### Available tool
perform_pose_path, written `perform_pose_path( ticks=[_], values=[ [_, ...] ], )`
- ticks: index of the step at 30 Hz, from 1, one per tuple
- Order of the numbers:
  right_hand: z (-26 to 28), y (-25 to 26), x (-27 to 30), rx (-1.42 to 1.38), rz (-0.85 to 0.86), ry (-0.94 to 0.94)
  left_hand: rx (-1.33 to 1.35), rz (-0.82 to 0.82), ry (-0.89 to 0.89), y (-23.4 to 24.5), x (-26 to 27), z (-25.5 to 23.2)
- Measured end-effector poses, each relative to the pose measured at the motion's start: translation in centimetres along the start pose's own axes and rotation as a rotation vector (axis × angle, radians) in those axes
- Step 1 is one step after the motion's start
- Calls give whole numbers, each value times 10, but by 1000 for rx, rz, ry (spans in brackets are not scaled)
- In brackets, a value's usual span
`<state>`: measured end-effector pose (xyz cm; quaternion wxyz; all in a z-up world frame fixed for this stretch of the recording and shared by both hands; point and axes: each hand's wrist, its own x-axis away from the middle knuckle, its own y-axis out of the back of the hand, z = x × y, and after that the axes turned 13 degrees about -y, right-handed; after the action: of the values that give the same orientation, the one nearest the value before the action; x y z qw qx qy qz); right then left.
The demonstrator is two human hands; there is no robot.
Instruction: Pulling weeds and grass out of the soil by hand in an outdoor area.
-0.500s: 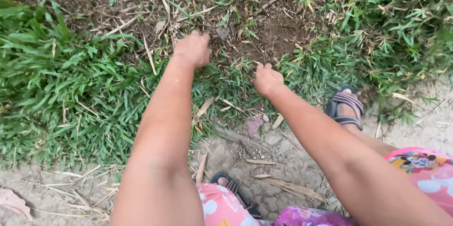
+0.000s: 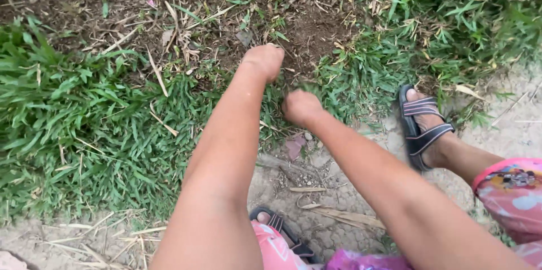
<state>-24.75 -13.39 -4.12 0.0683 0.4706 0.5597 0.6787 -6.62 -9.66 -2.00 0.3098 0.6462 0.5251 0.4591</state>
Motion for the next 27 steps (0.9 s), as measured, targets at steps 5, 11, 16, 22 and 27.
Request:
perform_pose_path(
  ticks=[5,11,16,22,27],
  values=[
    [-35,-25,48,-167,-148,136,33,16,72,-11,-15,14],
    [-60,-14,-26,-132,-460,116,48,46,148,-17,-11,20],
    [-63,-12,-82,77,-362,-98,32,101,158,-10,-12,27],
    [-64,27,-73,200,34,-144,20,74,163,-15,-2,39],
    [-61,8,-40,36,-55,-142,30,63,164,-5,10,49]
  ],
)
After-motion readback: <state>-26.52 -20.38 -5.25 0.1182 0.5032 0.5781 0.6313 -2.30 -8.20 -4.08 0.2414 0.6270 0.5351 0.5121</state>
